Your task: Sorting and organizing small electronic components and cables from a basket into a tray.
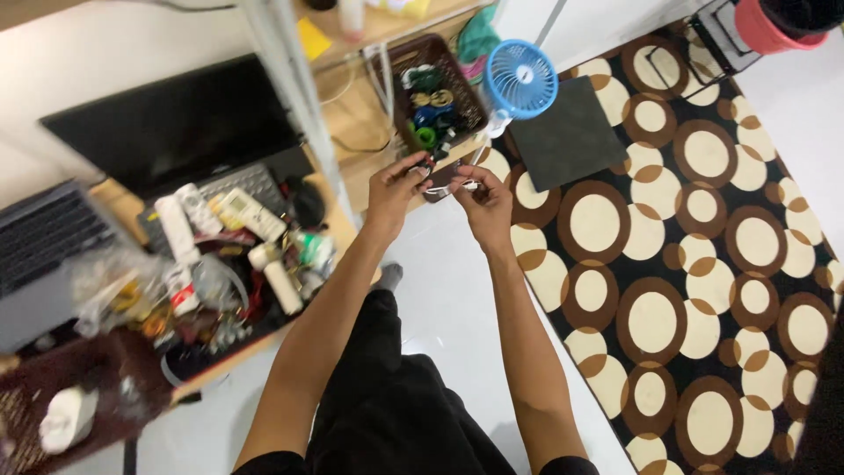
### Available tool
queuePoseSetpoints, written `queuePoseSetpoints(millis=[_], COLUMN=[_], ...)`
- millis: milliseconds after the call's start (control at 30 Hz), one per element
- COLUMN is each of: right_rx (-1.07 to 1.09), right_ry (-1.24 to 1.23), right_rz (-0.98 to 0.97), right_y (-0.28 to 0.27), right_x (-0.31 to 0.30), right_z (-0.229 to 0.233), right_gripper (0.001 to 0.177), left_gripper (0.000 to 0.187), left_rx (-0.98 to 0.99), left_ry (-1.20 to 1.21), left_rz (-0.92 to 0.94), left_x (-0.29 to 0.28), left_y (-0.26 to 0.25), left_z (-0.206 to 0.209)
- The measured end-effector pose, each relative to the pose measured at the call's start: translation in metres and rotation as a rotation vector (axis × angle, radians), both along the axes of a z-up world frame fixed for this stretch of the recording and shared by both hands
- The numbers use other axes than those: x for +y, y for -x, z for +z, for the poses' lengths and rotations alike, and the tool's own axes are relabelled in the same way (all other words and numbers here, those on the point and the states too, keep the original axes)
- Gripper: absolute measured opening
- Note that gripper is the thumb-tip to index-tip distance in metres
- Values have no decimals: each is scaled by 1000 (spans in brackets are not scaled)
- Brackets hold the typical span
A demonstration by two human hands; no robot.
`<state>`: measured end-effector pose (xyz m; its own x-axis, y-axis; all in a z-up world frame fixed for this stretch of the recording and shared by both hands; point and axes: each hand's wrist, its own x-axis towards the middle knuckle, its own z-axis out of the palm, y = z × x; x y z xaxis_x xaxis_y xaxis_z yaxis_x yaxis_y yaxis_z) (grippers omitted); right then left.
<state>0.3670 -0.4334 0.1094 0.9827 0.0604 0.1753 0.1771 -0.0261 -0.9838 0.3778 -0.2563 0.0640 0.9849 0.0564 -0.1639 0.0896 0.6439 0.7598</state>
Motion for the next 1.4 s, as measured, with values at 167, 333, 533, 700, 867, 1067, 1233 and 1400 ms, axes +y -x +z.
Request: queuePoseSetpoints(millis=[167,333,533,700,867,1067,1233,1400], right_rx=[74,39,-182,-291,-354,-552,-633,-591], right_ry=[-16,58,314,303,283,286,279,308], right_rz=[38,85,101,133,213,302,397,477], right_y=[71,123,167,213,265,322,356,373], right_x=[43,98,182,281,372,450,474,486], right_z=[16,35,38,35,26,15,7,-6], right_gripper=[23,20,14,9,8,10,12,10], left_gripper=[41,39,35,32,33,32,29,26], left_rx=[3,-9,31,-4,-4,75,-44,-47], left_ry=[-42,-43,11,82,-180,-618,-1041,-1266], left_rz=[31,104,177,321,517,770,1004,1022], left_x=[35,75,150,234,311,370,385,392], left_y=[88,147,207,264,333,406,449,469], left_z=[10,21,24,20,38,42,31,-3])
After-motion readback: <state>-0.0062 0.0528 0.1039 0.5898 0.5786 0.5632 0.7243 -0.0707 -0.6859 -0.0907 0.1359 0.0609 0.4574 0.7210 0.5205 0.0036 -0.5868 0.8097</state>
